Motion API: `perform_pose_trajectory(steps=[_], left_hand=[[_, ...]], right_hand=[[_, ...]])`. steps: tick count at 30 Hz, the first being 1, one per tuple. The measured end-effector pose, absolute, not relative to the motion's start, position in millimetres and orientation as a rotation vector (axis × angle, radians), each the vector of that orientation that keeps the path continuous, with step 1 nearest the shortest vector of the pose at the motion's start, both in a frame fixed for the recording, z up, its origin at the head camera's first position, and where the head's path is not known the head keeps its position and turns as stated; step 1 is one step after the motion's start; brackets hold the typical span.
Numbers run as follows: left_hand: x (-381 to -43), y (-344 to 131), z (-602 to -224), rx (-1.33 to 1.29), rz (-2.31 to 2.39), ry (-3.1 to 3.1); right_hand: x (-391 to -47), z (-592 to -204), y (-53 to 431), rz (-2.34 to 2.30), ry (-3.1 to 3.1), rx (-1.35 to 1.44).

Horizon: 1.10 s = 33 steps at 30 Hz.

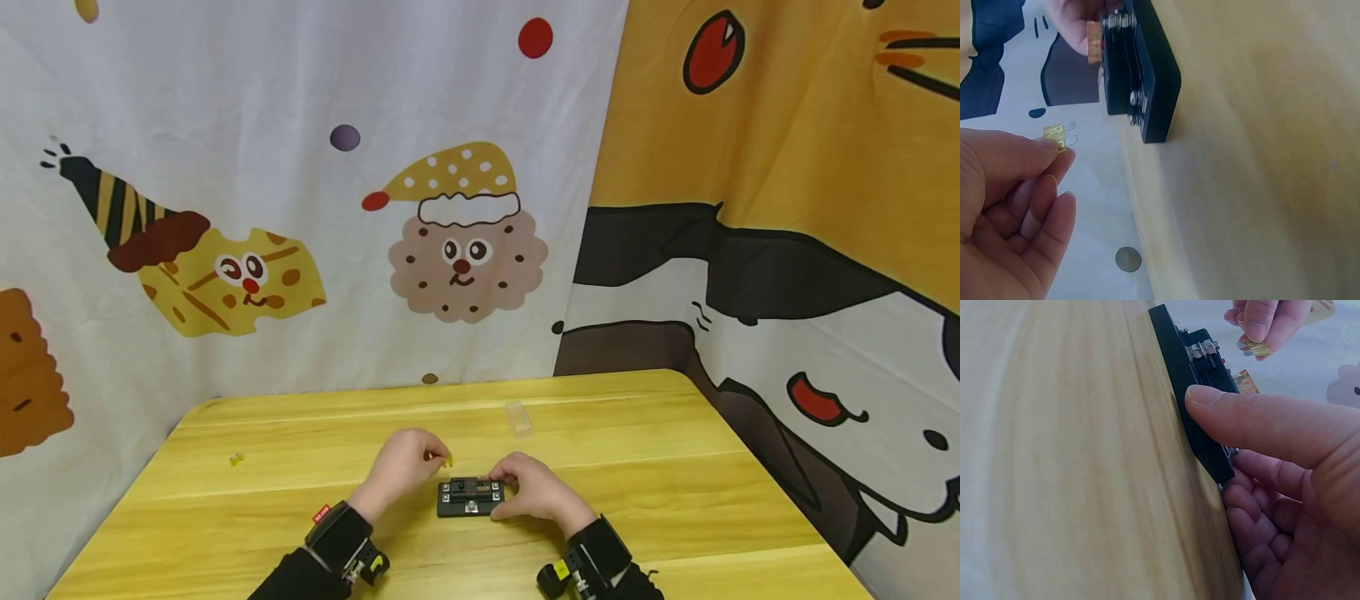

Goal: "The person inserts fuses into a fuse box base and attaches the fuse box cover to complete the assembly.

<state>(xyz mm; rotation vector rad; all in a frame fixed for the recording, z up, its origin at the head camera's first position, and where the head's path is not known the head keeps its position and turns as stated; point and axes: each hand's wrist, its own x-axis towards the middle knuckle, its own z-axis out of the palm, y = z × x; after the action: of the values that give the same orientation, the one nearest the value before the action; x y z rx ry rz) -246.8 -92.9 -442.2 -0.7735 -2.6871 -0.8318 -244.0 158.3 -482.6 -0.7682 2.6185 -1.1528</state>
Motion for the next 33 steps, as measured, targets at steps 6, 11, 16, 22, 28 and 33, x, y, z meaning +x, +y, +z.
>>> perform_pose_trajectory(steps=[6, 11, 16, 22, 28, 33], left_hand=[[-244, -86, -443, -0.785, -0.854, -2.687], [-241, -83, -446, -0.806, -0.869, -2.690], [-241, -82, -450, -0.813, -0.845, -2.681], [-241, -81, -452, -0.809, -0.806, -2.682], [-239, -79, -455, -0.808, -0.769, -2.687], [-238, -76, -457, -0.780, -0.748, -2.700]], right_hand=[[-245, -483, 159, -1.145, 2.638, -0.788], [-246, -484, 159, -1.149, 2.636, -0.794], [-247, -484, 159, -1.156, 2.636, -0.804], [-248, -482, 159, -1.152, 2.635, -0.802], [-247, -482, 159, -1.152, 2.624, -0.783], [-247, -484, 159, -1.151, 2.622, -0.771]])
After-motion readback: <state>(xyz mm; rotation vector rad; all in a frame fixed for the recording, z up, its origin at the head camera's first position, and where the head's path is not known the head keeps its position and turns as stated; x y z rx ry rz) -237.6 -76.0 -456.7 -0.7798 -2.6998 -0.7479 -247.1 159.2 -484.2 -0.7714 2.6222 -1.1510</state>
